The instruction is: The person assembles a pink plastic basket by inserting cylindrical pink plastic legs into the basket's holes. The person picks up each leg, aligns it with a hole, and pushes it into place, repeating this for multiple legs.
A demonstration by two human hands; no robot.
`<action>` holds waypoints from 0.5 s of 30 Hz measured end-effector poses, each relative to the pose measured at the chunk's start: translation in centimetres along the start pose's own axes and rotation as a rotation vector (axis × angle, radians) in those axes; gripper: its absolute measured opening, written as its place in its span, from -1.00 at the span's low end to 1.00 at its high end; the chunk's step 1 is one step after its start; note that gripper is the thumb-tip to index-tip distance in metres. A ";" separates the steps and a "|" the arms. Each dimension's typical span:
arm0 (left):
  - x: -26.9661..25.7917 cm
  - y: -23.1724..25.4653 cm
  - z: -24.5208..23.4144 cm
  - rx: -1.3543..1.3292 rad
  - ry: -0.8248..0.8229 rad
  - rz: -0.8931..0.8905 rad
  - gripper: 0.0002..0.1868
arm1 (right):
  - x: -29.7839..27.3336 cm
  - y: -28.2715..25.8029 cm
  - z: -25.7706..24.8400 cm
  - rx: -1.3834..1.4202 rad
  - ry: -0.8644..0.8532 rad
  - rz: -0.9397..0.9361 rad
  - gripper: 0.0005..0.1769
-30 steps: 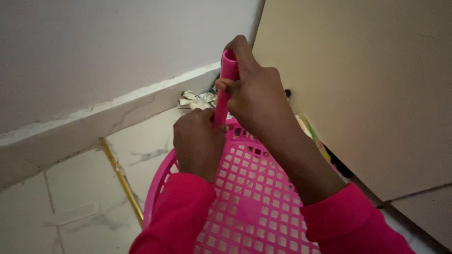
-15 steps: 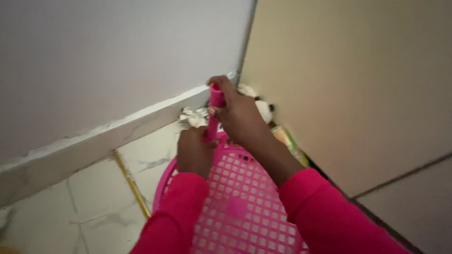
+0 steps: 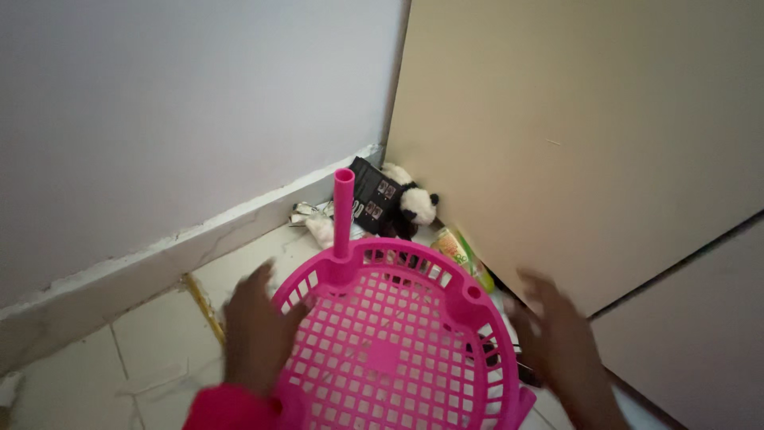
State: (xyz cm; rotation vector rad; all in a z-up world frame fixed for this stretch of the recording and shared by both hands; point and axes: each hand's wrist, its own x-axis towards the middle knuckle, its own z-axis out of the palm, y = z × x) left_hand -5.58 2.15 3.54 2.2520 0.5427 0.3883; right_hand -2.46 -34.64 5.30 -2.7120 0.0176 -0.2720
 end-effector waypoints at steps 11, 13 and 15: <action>-4.0 -4.2 -0.5 -0.025 -0.177 -0.320 -0.49 | -4.1 11.8 11.2 0.620 -0.398 0.647 -0.39; -5.0 -1.6 -2.8 -0.097 -0.153 -0.371 -0.44 | -4.8 13.6 11.9 0.756 -0.357 0.628 -0.36; -5.2 1.3 -5.9 -0.167 -0.204 -0.476 -0.43 | -5.0 13.6 11.2 0.730 -0.340 0.583 -0.36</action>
